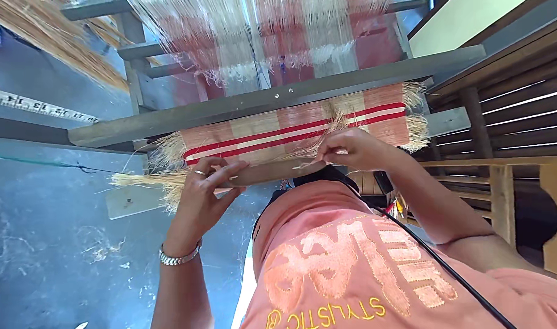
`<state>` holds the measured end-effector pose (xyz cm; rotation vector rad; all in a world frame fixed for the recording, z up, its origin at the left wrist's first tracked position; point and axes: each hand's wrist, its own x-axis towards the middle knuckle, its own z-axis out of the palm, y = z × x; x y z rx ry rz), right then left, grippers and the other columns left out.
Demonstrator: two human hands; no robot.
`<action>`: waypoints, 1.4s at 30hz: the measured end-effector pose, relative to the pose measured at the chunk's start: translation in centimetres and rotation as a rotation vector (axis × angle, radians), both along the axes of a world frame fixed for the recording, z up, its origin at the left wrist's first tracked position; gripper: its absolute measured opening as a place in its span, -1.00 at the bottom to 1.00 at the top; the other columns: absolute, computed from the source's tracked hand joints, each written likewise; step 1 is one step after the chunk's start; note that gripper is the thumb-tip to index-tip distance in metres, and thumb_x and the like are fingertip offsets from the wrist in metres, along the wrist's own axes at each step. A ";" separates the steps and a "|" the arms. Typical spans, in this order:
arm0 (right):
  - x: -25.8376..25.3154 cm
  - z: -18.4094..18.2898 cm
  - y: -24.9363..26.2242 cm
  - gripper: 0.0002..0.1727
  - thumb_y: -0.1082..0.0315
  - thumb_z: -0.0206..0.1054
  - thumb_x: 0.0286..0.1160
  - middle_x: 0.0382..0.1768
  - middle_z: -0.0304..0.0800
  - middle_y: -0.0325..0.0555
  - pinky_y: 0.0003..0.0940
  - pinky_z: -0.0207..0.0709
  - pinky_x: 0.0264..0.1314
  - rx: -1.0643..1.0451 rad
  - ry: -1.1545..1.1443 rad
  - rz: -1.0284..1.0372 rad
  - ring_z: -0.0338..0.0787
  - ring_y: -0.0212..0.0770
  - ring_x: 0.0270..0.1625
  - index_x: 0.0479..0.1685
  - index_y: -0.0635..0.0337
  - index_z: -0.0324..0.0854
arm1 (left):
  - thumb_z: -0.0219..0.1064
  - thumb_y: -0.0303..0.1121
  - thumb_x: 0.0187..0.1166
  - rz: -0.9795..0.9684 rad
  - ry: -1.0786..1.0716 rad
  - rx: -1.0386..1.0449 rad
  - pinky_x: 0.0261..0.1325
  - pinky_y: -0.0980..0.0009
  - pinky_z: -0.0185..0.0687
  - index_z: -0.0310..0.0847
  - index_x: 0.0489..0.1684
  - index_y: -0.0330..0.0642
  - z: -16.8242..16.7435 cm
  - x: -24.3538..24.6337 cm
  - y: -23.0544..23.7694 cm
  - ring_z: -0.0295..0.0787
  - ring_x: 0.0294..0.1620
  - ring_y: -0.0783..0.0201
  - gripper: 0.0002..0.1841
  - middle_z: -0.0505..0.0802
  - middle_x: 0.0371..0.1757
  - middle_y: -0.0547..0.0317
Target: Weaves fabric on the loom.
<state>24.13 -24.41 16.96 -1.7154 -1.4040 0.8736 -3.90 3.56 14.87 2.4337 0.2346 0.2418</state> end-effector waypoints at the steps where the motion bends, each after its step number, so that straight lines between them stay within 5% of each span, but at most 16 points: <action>1: 0.0 0.6 -0.8 -0.88 0.48 0.38 0.55 -0.16 0.88 -0.18 -0.40 0.82 0.06 0.042 0.000 -0.011 0.86 -0.38 -0.10 -0.13 0.20 0.83 | 0.54 0.02 0.39 -0.010 0.012 -0.093 0.27 0.10 0.55 0.66 0.48 0.42 -0.3 -0.1 -0.1 0.58 0.25 0.26 -0.43 0.64 0.27 0.28; 3: 0.2 1.2 -2.0 -0.89 0.48 0.39 0.55 -0.13 0.87 -0.16 -0.43 0.83 0.02 0.116 0.097 -0.067 0.86 -0.36 -0.10 -0.11 0.24 0.83 | 0.58 0.00 0.39 -0.010 0.015 -0.286 0.27 0.27 0.69 0.66 0.48 0.37 -1.3 0.1 -0.6 0.61 0.33 0.32 -0.43 0.62 0.35 0.30; 6: 0.2 0.2 -3.0 -0.86 0.51 0.33 0.60 -0.12 0.88 -0.14 -0.40 0.80 -0.05 0.129 0.422 -0.252 0.84 -0.34 -0.17 -0.02 0.26 0.78 | 0.59 -0.04 0.40 0.021 0.000 -0.469 0.25 0.23 0.75 0.67 0.48 0.31 -3.6 1.3 -1.9 0.64 0.35 0.22 -0.43 0.64 0.40 0.22; 14: -2.6 -4.6 -3.8 -0.79 0.62 0.17 0.64 -0.15 0.82 -0.12 -0.37 0.75 0.04 0.224 1.149 -0.924 0.82 -0.31 -0.20 0.06 0.22 0.63 | 0.59 -0.11 0.41 0.137 -0.093 -0.512 0.25 0.39 0.71 0.67 0.49 0.08 -7.5 4.8 -6.7 0.62 0.32 0.25 -0.41 0.63 0.33 0.09; 17: -3.8 -4.7 -3.2 -0.81 0.65 0.22 0.62 -0.15 0.81 -0.06 -0.29 0.74 0.17 0.338 1.091 -1.135 0.83 -0.25 -0.14 0.08 0.31 0.61 | 0.56 -0.11 0.45 0.179 -0.158 -0.351 0.15 0.44 0.67 0.68 0.49 0.07 -7.9 6.4 -8.7 0.63 0.16 0.30 -0.44 0.62 0.29 0.06; 20: -3.7 -4.8 -3.5 -0.68 0.66 0.17 0.61 0.07 0.78 0.00 -0.23 0.71 0.29 0.394 1.005 -1.147 0.82 -0.20 0.03 0.28 0.36 0.57 | 0.49 -0.12 0.51 0.203 -0.206 -0.087 0.10 0.35 0.57 0.68 0.49 0.11 -7.4 7.7 -9.8 0.59 0.03 0.24 -0.49 0.61 0.25 -0.01; 22: -3.6 -5.0 -3.4 -0.64 0.54 0.12 0.71 0.20 0.73 0.02 -0.21 0.67 0.37 0.398 0.971 -1.112 0.79 -0.18 0.15 0.43 0.34 0.49 | 0.48 -0.19 0.52 0.198 -0.238 0.048 0.21 0.15 0.48 0.69 0.48 0.14 -6.9 8.5 -10.2 0.58 0.09 0.09 -0.52 0.65 0.21 -0.08; 25: -3.2 -4.8 -2.8 -0.72 0.42 0.10 0.82 0.12 0.74 0.04 -0.11 0.75 0.30 0.423 0.967 -1.210 0.83 -0.11 0.10 0.35 0.31 0.50 | 0.45 -0.16 0.54 0.132 -0.261 0.134 0.27 0.02 0.45 0.66 0.50 0.19 -6.4 9.9 -10.6 0.60 0.17 -0.01 -0.51 0.68 0.22 -0.10; 27: -2.1 -4.6 -3.7 -0.72 0.39 0.09 0.83 0.10 0.75 0.05 -0.05 0.77 0.26 0.419 0.942 -1.226 0.85 -0.09 0.06 0.35 0.29 0.49 | 0.46 0.02 0.54 0.082 -0.240 0.084 0.33 0.02 0.50 0.61 0.56 0.12 -6.1 10.3 -9.6 0.60 0.26 -0.03 -0.42 0.67 0.29 -0.12; 28: -1.2 -4.7 -4.7 -0.70 0.37 0.09 0.83 0.11 0.76 0.04 -0.03 0.77 0.26 0.415 0.912 -1.235 0.85 -0.08 0.07 0.38 0.27 0.49 | 0.47 0.05 0.51 0.093 -0.239 0.016 0.39 -0.06 0.50 0.58 0.57 -0.07 -6.0 10.2 -8.7 0.59 0.34 -0.14 -0.34 0.66 0.36 -0.26; 30: 1.1 -4.7 -7.8 -0.66 0.30 0.12 0.84 0.11 0.80 0.00 -0.02 0.77 0.26 0.433 0.856 -1.301 0.86 -0.09 0.09 0.44 0.23 0.47 | 0.45 -0.11 0.56 0.254 -0.283 -0.202 0.34 0.06 0.60 0.35 0.53 -0.51 -6.2 9.6 -5.5 0.61 0.37 -0.06 -0.28 0.61 0.41 -0.40; 31: 2.5 -4.7 -9.8 -0.66 0.26 0.13 0.83 0.09 0.81 -0.06 -0.05 0.78 0.26 0.455 0.826 -1.350 0.87 -0.12 0.06 0.43 0.19 0.47 | 0.35 -0.24 0.64 0.421 -0.332 -0.348 0.22 0.21 0.66 0.23 0.48 -0.59 -6.4 9.7 -3.8 0.65 0.23 0.12 -0.36 0.64 0.30 -0.28; 33: 5.2 -4.3 -14.3 -0.67 0.18 0.14 0.83 0.05 0.80 -0.16 -0.16 0.80 0.19 0.483 0.749 -1.485 0.87 -0.21 -0.02 0.39 0.12 0.46 | 0.10 -0.18 0.82 0.827 -0.344 -0.649 -0.10 0.38 0.70 0.15 0.40 -0.40 -6.3 10.8 -0.1 0.67 -0.18 0.40 -0.54 0.58 -0.04 0.12; 35: 7.4 -3.8 -18.0 -0.64 0.17 0.14 0.84 0.05 0.77 -0.17 -0.24 0.80 0.14 0.527 0.678 -1.637 0.87 -0.24 -0.05 0.44 0.13 0.42 | 0.02 -0.16 0.87 0.998 -0.347 -0.769 -0.23 0.40 0.64 0.11 0.45 -0.31 -6.0 12.3 2.8 0.62 -0.33 0.41 -0.57 0.54 -0.12 0.17; 37: 9.6 -3.9 -20.1 -0.73 0.28 0.10 0.85 -0.04 0.78 -0.13 -0.21 0.83 0.10 0.671 0.649 -1.766 0.89 -0.19 -0.10 0.34 0.19 0.42 | 0.10 -0.33 0.83 1.021 -0.418 -0.652 -0.33 0.53 0.61 0.01 0.50 -0.43 -6.3 14.3 4.4 0.58 -0.41 0.51 -0.53 0.51 -0.15 0.13; 42: 16.2 -5.1 -19.5 -0.72 0.37 -0.05 0.89 0.02 0.72 -0.03 -0.17 0.83 0.15 0.841 0.612 -1.829 0.89 -0.13 -0.05 0.40 0.28 0.31 | 0.10 -0.18 0.84 0.924 -0.381 -0.459 0.27 0.42 0.62 -0.21 0.72 -0.51 -7.0 19.0 9.3 0.63 0.24 0.32 -0.28 0.56 0.31 -0.21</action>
